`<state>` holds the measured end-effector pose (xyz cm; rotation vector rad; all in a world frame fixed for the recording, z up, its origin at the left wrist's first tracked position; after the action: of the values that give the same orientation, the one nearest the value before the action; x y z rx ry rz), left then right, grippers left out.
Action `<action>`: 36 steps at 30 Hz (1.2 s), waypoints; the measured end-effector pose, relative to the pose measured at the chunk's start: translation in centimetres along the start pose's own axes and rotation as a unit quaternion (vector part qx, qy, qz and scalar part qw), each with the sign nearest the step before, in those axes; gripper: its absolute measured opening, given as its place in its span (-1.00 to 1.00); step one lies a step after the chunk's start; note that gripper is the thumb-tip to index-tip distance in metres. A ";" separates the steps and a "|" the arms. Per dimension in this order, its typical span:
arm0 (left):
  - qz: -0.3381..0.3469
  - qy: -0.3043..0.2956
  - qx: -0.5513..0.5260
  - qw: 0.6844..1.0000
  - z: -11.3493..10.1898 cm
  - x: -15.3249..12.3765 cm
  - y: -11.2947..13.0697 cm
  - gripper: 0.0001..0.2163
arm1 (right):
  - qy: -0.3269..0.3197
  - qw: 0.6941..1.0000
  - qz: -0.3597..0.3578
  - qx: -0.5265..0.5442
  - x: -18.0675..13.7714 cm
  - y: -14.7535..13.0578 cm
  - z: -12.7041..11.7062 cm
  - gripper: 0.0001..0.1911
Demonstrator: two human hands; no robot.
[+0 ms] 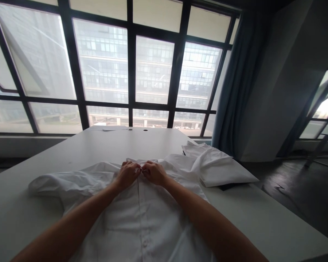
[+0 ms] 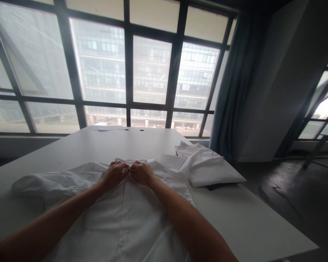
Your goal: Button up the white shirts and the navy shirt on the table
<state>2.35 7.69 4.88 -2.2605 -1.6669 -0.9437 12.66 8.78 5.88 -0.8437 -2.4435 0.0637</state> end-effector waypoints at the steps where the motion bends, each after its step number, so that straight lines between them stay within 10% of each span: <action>1: -0.003 0.000 -0.009 1.000 0.0 0.0 0.0 -0.78 | 0.004 1.000 0.010 -0.001 0.0 0.1 0.1 -0.80; 15: -0.074 0.071 -0.167 0.981 -0.6 -0.2 -2.3 -0.79 | -0.051 0.993 -0.034 -0.102 -0.3 -0.5 0.9 -0.81; 25: -0.211 0.205 -0.114 0.949 -3.8 -1.1 -8.2 -0.78 | 0.000 0.974 0.050 -0.220 0.0 5.7 -3.0 -0.75; 32: 0.098 0.105 0.064 0.988 -4.3 -0.7 2.0 -0.64 | 0.005 0.980 -0.007 -0.197 0.5 2.9 -2.6 -0.69; 36: 0.155 0.022 0.062 0.986 -2.8 -0.9 4.8 -0.73 | -0.038 0.987 -0.077 -0.134 0.5 -1.1 -0.6 -0.65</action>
<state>5.47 3.95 7.58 -2.3060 -1.2667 -0.7867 12.05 8.11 6.90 -0.7718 -2.6198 -0.3024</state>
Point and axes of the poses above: each hand's wrist, its own x-axis towards the middle knuckle, its own z-axis out of the palm, y = z × x, the point moved 10 cm from there along x, towards the middle knuckle, and after that the axes turned 1 degree about y, right-handed, at the moved point
